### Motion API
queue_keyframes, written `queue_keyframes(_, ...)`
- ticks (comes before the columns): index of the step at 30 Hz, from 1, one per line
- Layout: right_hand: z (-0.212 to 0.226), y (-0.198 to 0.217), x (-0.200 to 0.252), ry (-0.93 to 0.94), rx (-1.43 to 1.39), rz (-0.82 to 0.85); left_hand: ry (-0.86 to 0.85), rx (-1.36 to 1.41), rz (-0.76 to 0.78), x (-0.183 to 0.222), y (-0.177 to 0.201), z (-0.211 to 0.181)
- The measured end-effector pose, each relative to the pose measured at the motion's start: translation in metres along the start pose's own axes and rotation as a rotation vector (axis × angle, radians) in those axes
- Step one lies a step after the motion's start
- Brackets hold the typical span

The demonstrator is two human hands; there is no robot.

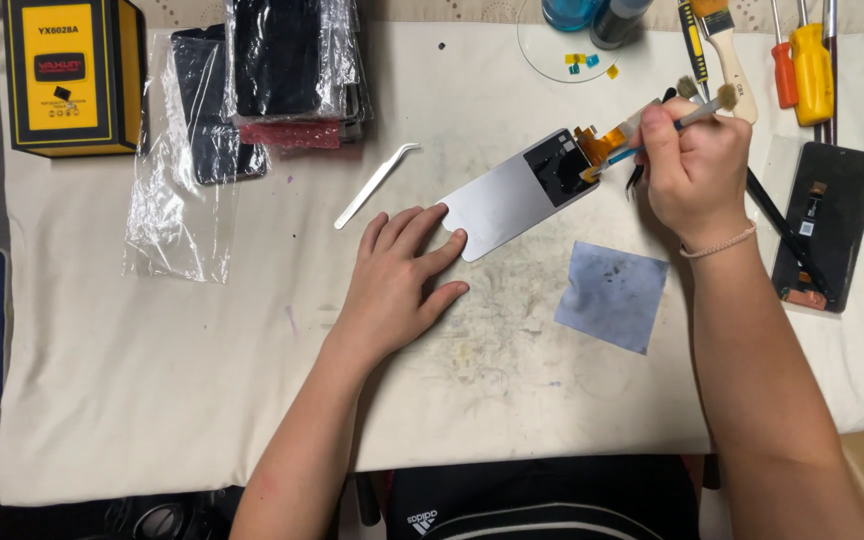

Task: Applying a layer of adhesive to a mobile phone screen component and spreading it with a brush.

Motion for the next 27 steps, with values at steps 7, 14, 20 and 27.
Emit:
queue_keyframes(7, 0.003, -0.005, -0.001, -0.003, -0.089, 0.0, -0.001, -0.007, 0.0, 0.001, 0.0, 0.0)
queue_keyframes(14, -0.007, -0.02, -0.003, 0.042, -0.355, -0.027, 0.18, 0.169, 0.111, -0.002, 0.009, -0.008)
queue_keyframes(20, 0.017, -0.016, -0.01, 0.034, -0.312, 0.015, 0.173, 0.155, 0.123, -0.002, 0.006, -0.006)
queue_keyframes(27, 0.007, -0.015, -0.006, 0.023, -0.385, 0.02, 0.174, 0.156, 0.117, -0.002, 0.006, -0.005)
Point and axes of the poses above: each hand's wrist, its own x-axis away from the middle knuckle, its own y-axis out of the back of the hand, z = x × y, the point moved 1 cm from there along -x, towards the middle knuckle, and after that the axes turned 15 degrees about z, right-handed, at the moved point
